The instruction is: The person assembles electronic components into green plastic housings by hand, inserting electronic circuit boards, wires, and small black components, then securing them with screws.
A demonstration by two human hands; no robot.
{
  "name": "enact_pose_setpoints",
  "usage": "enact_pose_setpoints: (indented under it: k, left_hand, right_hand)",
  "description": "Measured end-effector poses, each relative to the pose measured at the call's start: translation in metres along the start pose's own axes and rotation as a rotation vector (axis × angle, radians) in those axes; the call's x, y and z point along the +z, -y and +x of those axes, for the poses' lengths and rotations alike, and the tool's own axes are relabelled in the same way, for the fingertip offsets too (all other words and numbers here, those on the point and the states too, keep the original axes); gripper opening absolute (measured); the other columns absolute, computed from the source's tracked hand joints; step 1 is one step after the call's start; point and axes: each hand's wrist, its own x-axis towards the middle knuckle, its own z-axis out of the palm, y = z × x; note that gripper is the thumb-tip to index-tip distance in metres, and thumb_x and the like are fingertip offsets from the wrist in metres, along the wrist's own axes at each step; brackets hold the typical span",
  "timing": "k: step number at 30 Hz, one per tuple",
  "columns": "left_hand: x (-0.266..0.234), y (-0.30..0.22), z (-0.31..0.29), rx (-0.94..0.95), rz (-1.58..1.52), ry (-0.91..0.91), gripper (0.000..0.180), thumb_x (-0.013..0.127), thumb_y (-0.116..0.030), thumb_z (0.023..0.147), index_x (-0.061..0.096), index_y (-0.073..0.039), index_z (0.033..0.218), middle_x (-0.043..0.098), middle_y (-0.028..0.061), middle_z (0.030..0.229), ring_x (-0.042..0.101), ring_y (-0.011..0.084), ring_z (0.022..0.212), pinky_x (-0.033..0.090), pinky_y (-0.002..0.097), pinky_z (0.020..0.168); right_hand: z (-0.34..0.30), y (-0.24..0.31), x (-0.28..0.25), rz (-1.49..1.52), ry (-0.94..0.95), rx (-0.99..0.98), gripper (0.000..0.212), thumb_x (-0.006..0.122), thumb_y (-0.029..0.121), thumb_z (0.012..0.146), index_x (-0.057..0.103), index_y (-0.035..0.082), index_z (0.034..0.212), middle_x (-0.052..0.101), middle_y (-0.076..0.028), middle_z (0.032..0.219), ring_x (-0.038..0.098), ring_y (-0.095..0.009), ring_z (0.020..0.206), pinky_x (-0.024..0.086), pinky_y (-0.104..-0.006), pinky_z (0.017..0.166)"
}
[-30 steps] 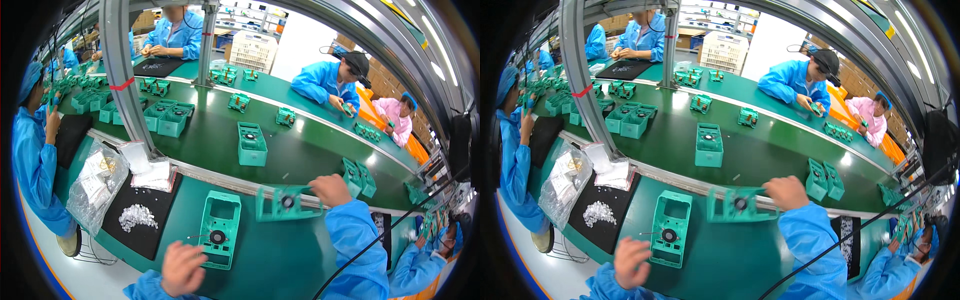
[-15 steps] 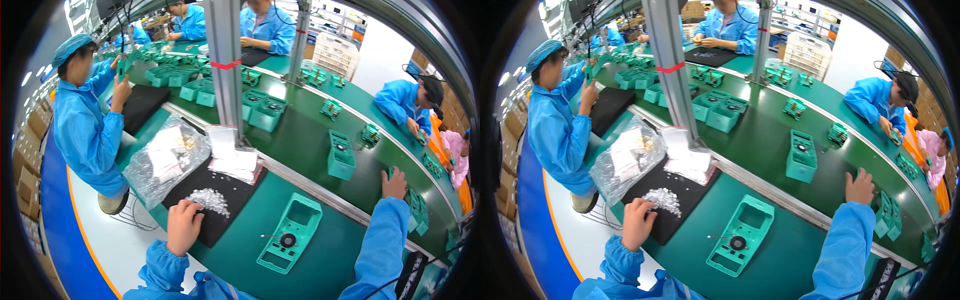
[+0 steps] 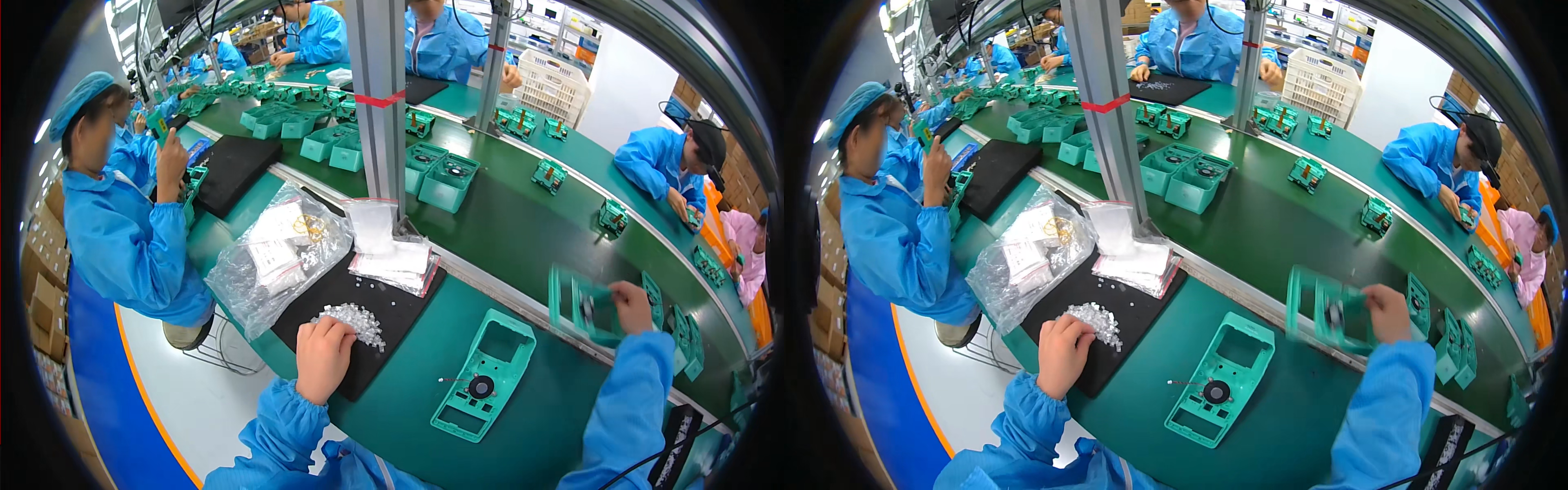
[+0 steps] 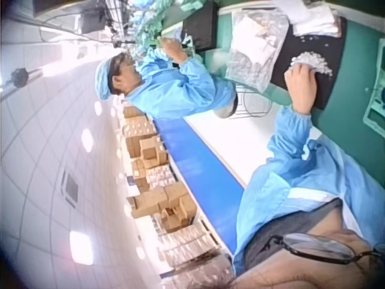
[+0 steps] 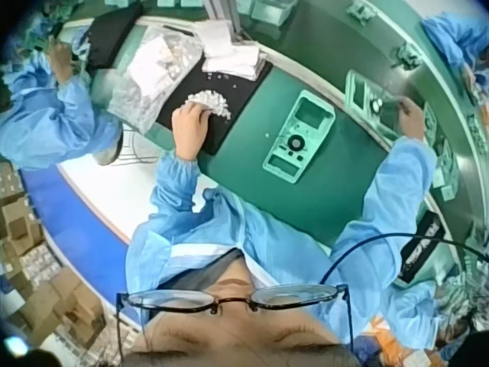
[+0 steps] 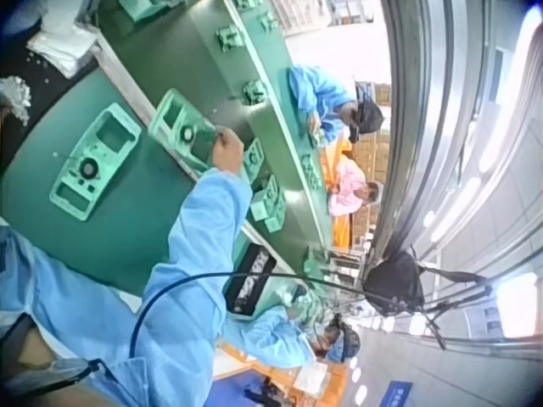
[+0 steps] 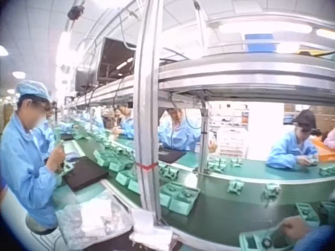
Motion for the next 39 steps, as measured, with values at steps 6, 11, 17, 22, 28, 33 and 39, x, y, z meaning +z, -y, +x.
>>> enact_pose_setpoints:
  k: [6,11,17,22,28,33,39]
  left_hand:
    - [-0.016,-0.025,0.005,-0.119,-0.169,0.083,0.007,0.064,-0.002,0.073,0.059,-0.006,0.076,0.057,0.0043,0.079,0.051,0.0217,0.07,0.038,0.0312,0.066]
    - [-0.027,-0.088,-0.027,-0.586,-1.482,0.464,0.006,0.057,-0.008,0.087,0.058,-0.002,0.087,0.056,0.0003,0.081,0.049,0.0085,0.074,0.04,0.0232,0.069]
    - [-0.024,-0.161,-0.058,-0.902,-2.073,1.279,0.015,0.054,-0.021,0.092,0.055,-0.006,0.092,0.052,-0.0013,0.084,0.046,0.0094,0.075,0.038,0.0225,0.072]
    - [-0.018,-0.182,-0.075,-0.978,-2.072,1.517,0.014,0.053,-0.02,0.092,0.054,-0.006,0.094,0.052,-0.0018,0.084,0.045,0.0079,0.073,0.037,0.0211,0.068]
    - [-0.021,-0.201,-0.087,-0.906,-1.887,1.521,0.015,0.055,-0.019,0.092,0.056,-0.005,0.097,0.051,-0.0035,0.081,0.043,0.005,0.071,0.035,0.0195,0.064]
    - [-0.011,-0.197,-0.093,-0.494,-1.608,1.328,0.013,0.059,-0.016,0.09,0.059,-0.005,0.097,0.046,-0.0067,0.068,0.038,0.0015,0.061,0.031,0.018,0.055]
    - [-0.002,-0.19,-0.098,-0.628,-1.665,1.375,0.014,0.059,-0.016,0.089,0.059,-0.004,0.096,0.041,-0.0091,0.063,0.033,-0.0008,0.058,0.027,0.0171,0.052]
  right_hand:
    - [-0.077,0.05,-0.031,-0.468,0.222,-0.578,0.021,0.058,0.006,0.061,0.065,0.02,0.075,0.06,0.006,0.079,0.047,-0.02,0.07,0.037,-0.0325,0.062]
    - [-0.1,0.087,-0.011,-0.464,0.14,-0.727,0.032,0.057,0.014,0.067,0.064,0.024,0.096,0.059,0.004,0.103,0.049,-0.016,0.076,0.039,-0.031,0.066]
    - [-0.177,0.162,-0.01,-0.083,-0.104,-0.856,0.031,0.063,0.014,0.069,0.065,0.019,0.1,0.061,0.003,0.1,0.053,-0.013,0.075,0.036,-0.0252,0.057]
    - [-0.209,0.148,-0.024,-0.051,-0.076,-0.775,0.023,0.062,0.015,0.071,0.063,0.014,0.094,0.059,0.004,0.099,0.052,-0.013,0.076,0.036,-0.0246,0.058]
    - [-0.226,0.14,-0.031,-0.113,0.002,-0.775,0.019,0.062,0.015,0.07,0.061,0.011,0.089,0.058,0.004,0.091,0.05,-0.011,0.07,0.033,-0.0248,0.055]
    - [-0.229,0.135,-0.024,-0.124,0.044,-0.66,0.018,0.062,0.014,0.069,0.058,0.012,0.087,0.055,0.004,0.085,0.047,-0.01,0.066,0.031,-0.0246,0.055]
    - [-0.22,0.138,-0.027,-0.158,0.126,-0.67,0.017,0.063,0.016,0.067,0.058,0.014,0.084,0.054,0.007,0.088,0.048,-0.01,0.075,0.031,-0.0264,0.059]
